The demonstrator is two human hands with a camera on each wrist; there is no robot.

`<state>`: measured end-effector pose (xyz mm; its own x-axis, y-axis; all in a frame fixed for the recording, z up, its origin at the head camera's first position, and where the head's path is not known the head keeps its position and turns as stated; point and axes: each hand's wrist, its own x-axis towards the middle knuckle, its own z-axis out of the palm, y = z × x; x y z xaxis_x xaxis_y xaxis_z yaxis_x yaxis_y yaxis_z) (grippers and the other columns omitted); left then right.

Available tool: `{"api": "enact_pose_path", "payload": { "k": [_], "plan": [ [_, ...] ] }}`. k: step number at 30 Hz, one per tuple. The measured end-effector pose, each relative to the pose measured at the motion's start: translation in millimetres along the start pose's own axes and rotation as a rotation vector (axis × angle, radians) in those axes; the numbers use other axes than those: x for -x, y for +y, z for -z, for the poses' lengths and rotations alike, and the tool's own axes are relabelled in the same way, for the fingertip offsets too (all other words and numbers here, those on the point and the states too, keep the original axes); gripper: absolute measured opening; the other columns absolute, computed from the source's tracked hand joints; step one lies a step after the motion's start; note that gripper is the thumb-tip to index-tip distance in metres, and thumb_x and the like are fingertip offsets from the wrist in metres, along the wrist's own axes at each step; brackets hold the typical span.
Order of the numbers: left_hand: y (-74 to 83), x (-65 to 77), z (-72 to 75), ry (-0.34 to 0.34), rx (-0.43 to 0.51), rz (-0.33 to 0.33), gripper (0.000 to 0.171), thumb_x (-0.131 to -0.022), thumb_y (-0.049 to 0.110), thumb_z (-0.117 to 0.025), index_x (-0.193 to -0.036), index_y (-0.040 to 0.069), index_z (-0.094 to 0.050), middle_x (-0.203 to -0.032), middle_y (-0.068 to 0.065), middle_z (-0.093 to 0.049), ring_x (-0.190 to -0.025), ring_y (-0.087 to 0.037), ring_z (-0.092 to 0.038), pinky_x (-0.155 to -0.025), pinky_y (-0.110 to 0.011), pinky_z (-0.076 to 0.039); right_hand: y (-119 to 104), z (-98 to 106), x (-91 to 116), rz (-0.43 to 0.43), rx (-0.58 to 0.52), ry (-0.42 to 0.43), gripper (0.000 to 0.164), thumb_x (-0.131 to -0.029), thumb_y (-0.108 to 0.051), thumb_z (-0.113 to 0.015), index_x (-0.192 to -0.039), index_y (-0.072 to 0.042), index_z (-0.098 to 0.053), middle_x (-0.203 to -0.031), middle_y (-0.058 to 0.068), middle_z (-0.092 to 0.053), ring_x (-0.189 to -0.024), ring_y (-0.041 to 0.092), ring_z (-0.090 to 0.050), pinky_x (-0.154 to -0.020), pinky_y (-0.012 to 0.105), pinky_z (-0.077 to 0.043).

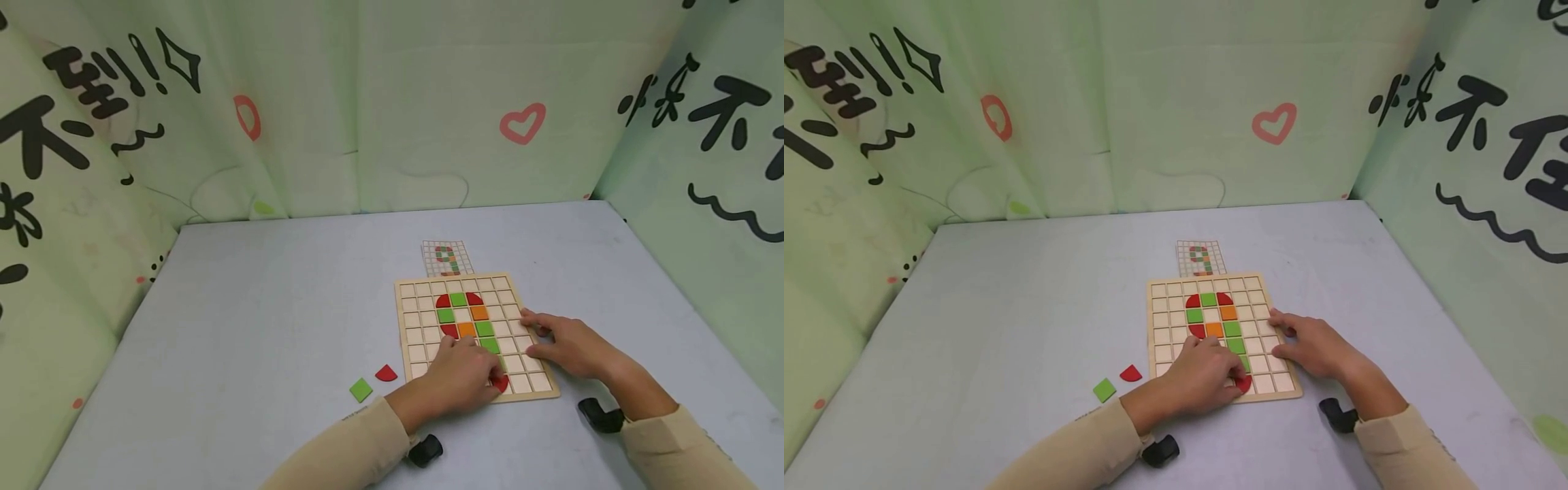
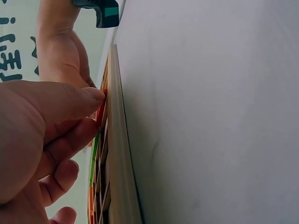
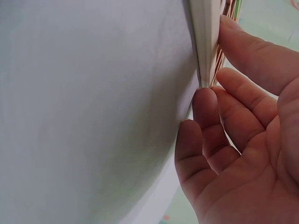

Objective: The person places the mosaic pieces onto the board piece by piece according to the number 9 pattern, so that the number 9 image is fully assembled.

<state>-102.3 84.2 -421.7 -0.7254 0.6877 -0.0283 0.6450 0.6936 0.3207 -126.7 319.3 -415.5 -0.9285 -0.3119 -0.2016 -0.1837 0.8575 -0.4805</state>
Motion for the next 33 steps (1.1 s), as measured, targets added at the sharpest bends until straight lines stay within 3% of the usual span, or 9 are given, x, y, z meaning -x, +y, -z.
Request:
{"api": "enact_pose_path", "payload": {
  "k": [15,33],
  "plan": [
    [-7.7,2.9,2.5,-0.014,0.054,0.026,0.014,-0.089,0.031,-0.073,-0.103,0.03,-0.076,-0.09,0.023,-0.062,-0.091,-0.005,-0.046,-0.082,-0.031,-0.034,0,0,1,0.004,-0.002,0.007,0.059,-0.09,-0.026,-0.075,-0.137,0.003,-0.055,-0.149,0.022,-0.044,-0.117,0.039,-0.056,-0.094,0.057,-0.043],
    [-21.0,11.5,9.6,0.02,0.145,0.047,0.019,-0.09,0.033,-0.074,-0.108,0.028,-0.075,-0.097,0.023,-0.065,-0.096,-0.006,-0.047,-0.08,-0.029,-0.034,-1,1,1,0.012,-0.018,-0.001,0.059,-0.09,-0.025,-0.075,-0.137,0.004,-0.055,-0.149,0.022,-0.045,-0.12,0.041,-0.055,-0.095,0.058,-0.043]
  ]
}}
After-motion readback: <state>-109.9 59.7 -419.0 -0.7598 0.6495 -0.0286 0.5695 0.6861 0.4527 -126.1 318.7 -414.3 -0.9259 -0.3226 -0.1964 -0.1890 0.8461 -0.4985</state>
